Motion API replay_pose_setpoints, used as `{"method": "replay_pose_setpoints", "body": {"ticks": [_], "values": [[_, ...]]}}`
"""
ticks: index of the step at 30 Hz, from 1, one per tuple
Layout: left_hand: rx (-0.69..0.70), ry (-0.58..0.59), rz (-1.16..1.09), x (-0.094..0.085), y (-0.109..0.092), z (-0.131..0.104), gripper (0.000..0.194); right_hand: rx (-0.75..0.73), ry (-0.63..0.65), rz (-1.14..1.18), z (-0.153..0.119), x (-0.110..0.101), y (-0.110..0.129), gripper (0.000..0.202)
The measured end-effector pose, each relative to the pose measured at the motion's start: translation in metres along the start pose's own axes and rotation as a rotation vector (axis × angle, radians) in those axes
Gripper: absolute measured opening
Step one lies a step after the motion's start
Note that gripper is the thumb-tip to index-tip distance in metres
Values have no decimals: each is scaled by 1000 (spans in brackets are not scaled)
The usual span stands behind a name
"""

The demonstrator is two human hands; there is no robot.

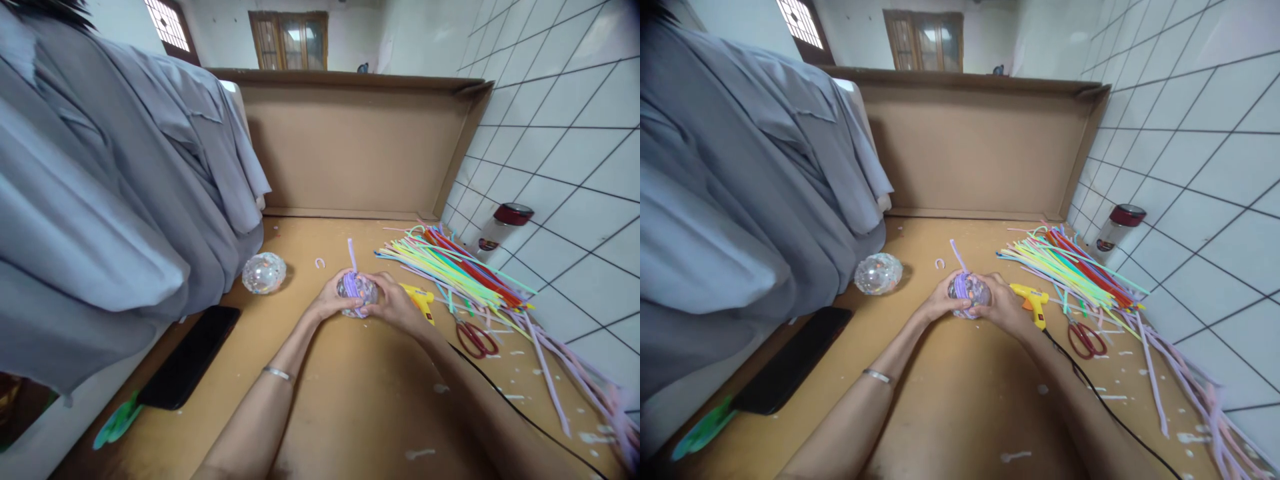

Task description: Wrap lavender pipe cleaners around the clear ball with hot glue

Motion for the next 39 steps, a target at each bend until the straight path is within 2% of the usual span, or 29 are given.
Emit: {"method": "replay_pose_setpoints", "body": {"ticks": [5, 9, 13, 17, 20, 23, 27, 32, 39], "values": [[-7, -49, -20, -7, 1, -2, 76, 10, 8, 96, 1, 3, -2, 70], [-34, -112, -222, -16, 8, -1, 65, 33, 23, 224, 1, 8, -5, 71], [-120, -135, -437, -16, 20, 4, 53, 61, -91, 294, 0, 3, -5, 63], [-159, -249, -635, -23, 25, 7, 39, 18, -323, 72, -11, -14, 12, 55], [-180, -281, -760, -23, 23, 6, 37, -83, -396, -168, -22, -12, 33, 56], [-218, -256, -829, -18, 20, 5, 42, -190, -334, -387, -27, 10, 42, 62], [-263, -213, -883, -10, 22, 3, 46, -285, -178, -564, -27, 40, 37, 66], [-259, -206, -819, -4, 28, 5, 44, -282, -150, -610, -24, 43, 34, 66], [-105, -332, -669, -6, 24, 5, 45, -270, -178, -610, -22, 38, 38, 61]]}}
Point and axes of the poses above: each hand's wrist, its own z-axis towards the middle knuckle, its own x-axis out of the palm, y = z × x, the point moved 10 cm from there along z, towards the middle knuckle, and after that the axes turned 2 degrees about z, right-handed, at the moved point
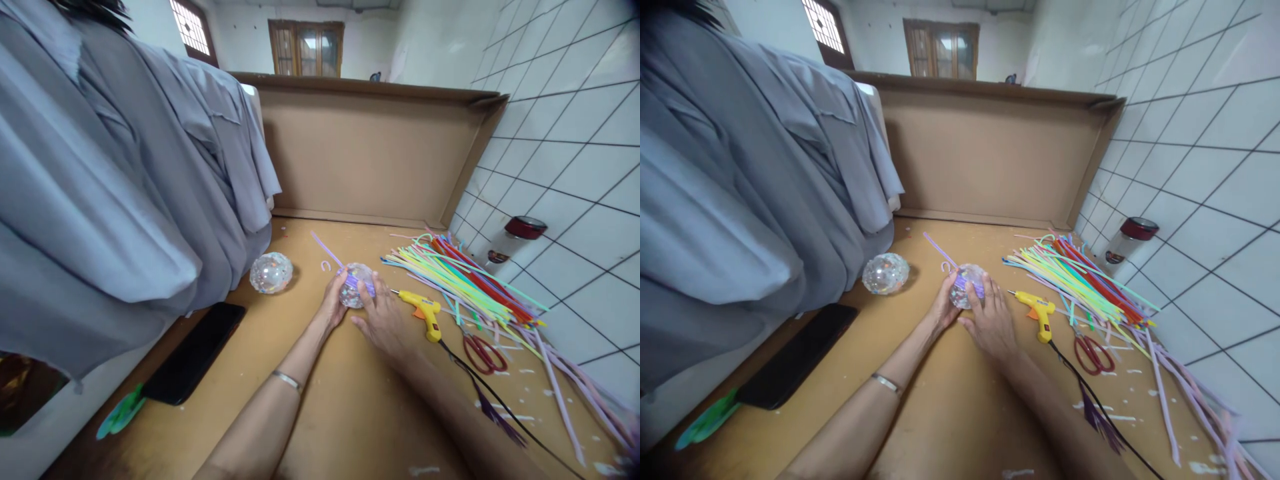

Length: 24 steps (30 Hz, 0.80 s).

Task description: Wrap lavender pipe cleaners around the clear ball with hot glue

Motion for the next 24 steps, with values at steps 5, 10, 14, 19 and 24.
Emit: {"method": "replay_pose_setpoints", "body": {"ticks": [5, 10, 14, 19, 24], "values": [[28, -21, -28, 4, 0, -3, 44, 58, -2, 172, 2, -5, -1, 61], [-41, 14, -84, 9, 4, -4, 44, 375, -83, 669, -4, -3, -32, 77], [-94, 7, -107, 9, 10, -5, 39, 499, -111, 914, -6, 7, -43, 80], [-110, 8, -159, 11, 13, -5, 34, 559, -135, 1054, -6, 12, -48, 70], [-104, 8, -152, 10, 14, -6, 33, 611, -187, 1080, -6, 12, -55, 64]]}}
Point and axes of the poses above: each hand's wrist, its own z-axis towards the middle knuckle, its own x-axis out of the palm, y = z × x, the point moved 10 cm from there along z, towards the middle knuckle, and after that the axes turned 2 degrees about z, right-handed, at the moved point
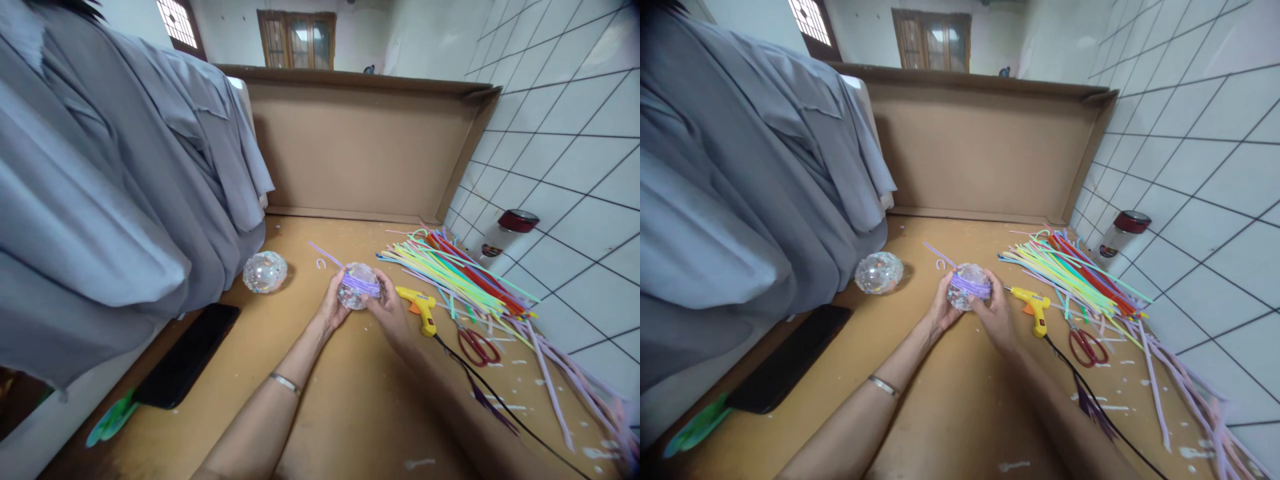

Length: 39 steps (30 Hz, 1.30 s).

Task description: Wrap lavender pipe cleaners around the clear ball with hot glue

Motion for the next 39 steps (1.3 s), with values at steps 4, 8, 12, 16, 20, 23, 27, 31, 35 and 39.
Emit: {"method": "replay_pose_setpoints", "body": {"ticks": [4, 8, 12, 16, 20, 23, 27, 31, 35, 39], "values": [[5, 6, 14, 2, 1, -1, 35, 11, -45, 50, 2, -4, 0, 60], [53, 36, 40, 8, -4, -4, 38, 2, -47, 98, 4, -3, 1, 58], [89, 40, 67, 10, -6, -5, 40, 21, -77, 125, 6, -5, 0, 57], [143, 34, 90, 8, -8, -5, 42, 31, -81, 142, 6, -4, 0, 57], [202, 42, 121, 8, -10, -5, 44, 46, -95, 122, 4, -5, 3, 53], [198, 30, 120, 7, -9, -5, 43, 54, -113, 88, 3, -6, 6, 54], [132, 10, 74, 7, -4, -6, 38, 61, -120, 30, 2, -6, 10, 54], [41, 15, -6, 9, 2, -7, 36, 63, -93, 42, 4, -4, 15, 56], [-69, 55, -52, 11, 8, -8, 41, 89, -31, 44, 7, -3, 21, 53], [-159, 82, -56, 13, 13, -8, 47, 90, 29, 70, 8, -1, 25, 51]]}}
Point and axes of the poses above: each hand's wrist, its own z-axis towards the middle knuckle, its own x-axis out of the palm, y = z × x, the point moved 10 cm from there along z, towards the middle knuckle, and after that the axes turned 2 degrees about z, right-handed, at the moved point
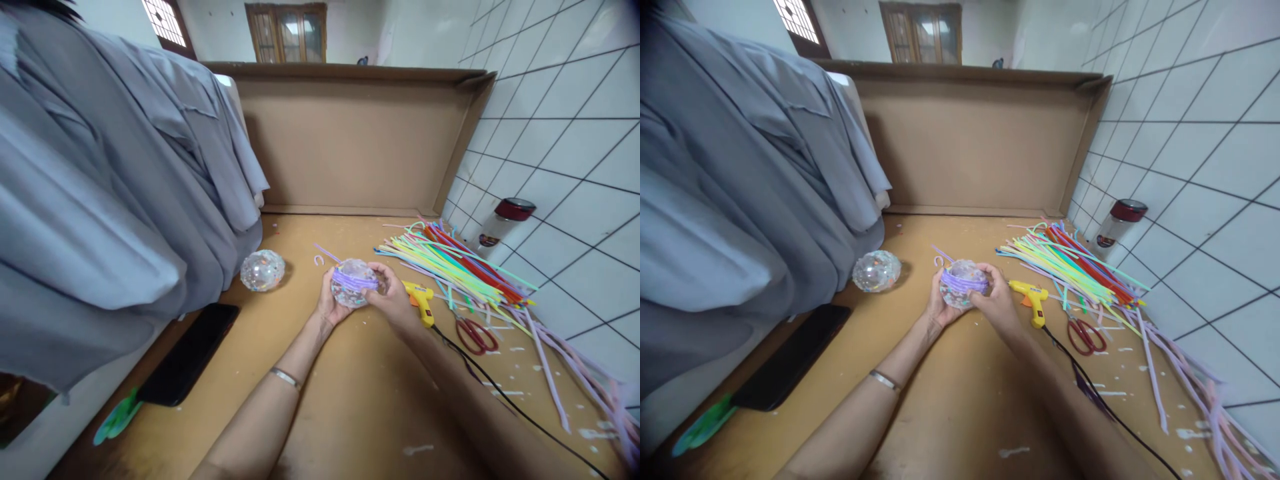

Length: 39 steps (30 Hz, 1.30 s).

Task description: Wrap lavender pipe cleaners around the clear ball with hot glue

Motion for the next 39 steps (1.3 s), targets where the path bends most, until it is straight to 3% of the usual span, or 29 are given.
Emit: {"method": "replay_pose_setpoints", "body": {"ticks": [6, 12, 30, 39], "values": [[30, -22, 18, -2, -3, 2, 46, -35, -12, 43, 2, 1, -6, 53], [52, 0, 20, 2, -6, 2, 44, -24, -64, 75, 4, -5, -13, 69], [117, -10, 72, 4, -10, 2, 39, -28, -52, -17, 2, -6, -19, 64], [223, -4, 148, 5, -18, 1, 44, -58, -46, -79, 0, -5, -10, 65]]}}
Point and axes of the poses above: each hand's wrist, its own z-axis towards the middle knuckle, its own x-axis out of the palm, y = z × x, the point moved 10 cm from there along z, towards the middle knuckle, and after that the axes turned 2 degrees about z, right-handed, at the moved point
